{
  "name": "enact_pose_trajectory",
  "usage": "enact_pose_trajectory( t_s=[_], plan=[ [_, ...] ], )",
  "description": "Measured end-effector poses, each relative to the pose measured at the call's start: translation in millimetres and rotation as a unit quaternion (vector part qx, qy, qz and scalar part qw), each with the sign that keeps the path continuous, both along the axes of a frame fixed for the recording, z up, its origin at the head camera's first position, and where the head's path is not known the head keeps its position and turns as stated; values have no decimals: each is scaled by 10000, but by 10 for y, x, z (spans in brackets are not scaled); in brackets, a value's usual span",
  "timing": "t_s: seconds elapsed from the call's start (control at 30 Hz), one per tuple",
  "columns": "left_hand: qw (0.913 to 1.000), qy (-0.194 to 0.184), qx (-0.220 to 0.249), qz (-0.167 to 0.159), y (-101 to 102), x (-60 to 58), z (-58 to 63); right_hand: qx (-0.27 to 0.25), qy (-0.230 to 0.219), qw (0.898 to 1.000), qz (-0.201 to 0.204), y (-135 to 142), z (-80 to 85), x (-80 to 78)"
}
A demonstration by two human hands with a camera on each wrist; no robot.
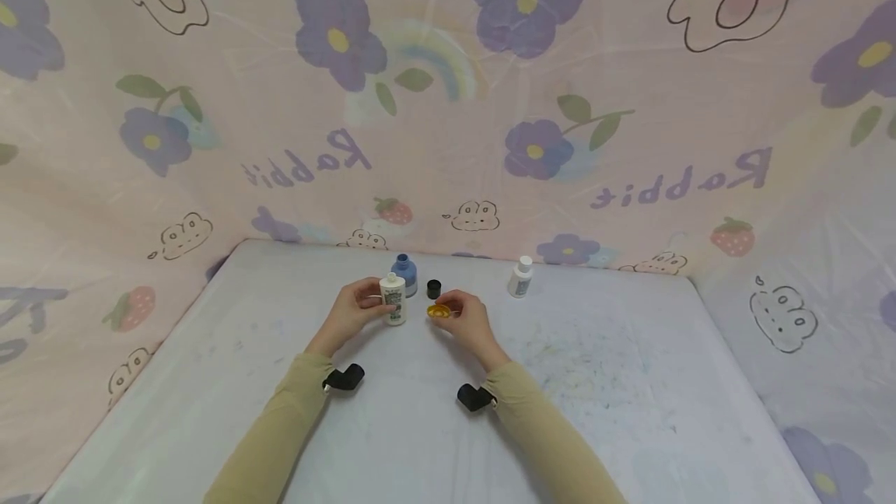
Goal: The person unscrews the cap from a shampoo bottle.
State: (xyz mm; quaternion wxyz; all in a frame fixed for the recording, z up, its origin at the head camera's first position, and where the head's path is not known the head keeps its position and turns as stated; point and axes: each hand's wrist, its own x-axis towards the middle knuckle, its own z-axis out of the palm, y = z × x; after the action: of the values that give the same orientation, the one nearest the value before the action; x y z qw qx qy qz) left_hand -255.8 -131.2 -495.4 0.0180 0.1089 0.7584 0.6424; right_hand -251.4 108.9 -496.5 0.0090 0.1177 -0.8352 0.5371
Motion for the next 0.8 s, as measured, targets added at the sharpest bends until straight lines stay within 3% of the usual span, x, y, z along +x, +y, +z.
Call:
enact_pose_trajectory(
  t_s=[0.4,0.63,0.8],
  plan=[
    [9998,108,-19,-141,6,-83,-21,416,-59,9991,27,-67,-67,-111],
    [9993,85,-108,-347,-28,-60,30,540,-145,9984,73,-136,-96,-146],
    [9992,159,-70,-373,-30,-70,-27,689,-113,9976,14,-168,-106,-138]
  ],
)
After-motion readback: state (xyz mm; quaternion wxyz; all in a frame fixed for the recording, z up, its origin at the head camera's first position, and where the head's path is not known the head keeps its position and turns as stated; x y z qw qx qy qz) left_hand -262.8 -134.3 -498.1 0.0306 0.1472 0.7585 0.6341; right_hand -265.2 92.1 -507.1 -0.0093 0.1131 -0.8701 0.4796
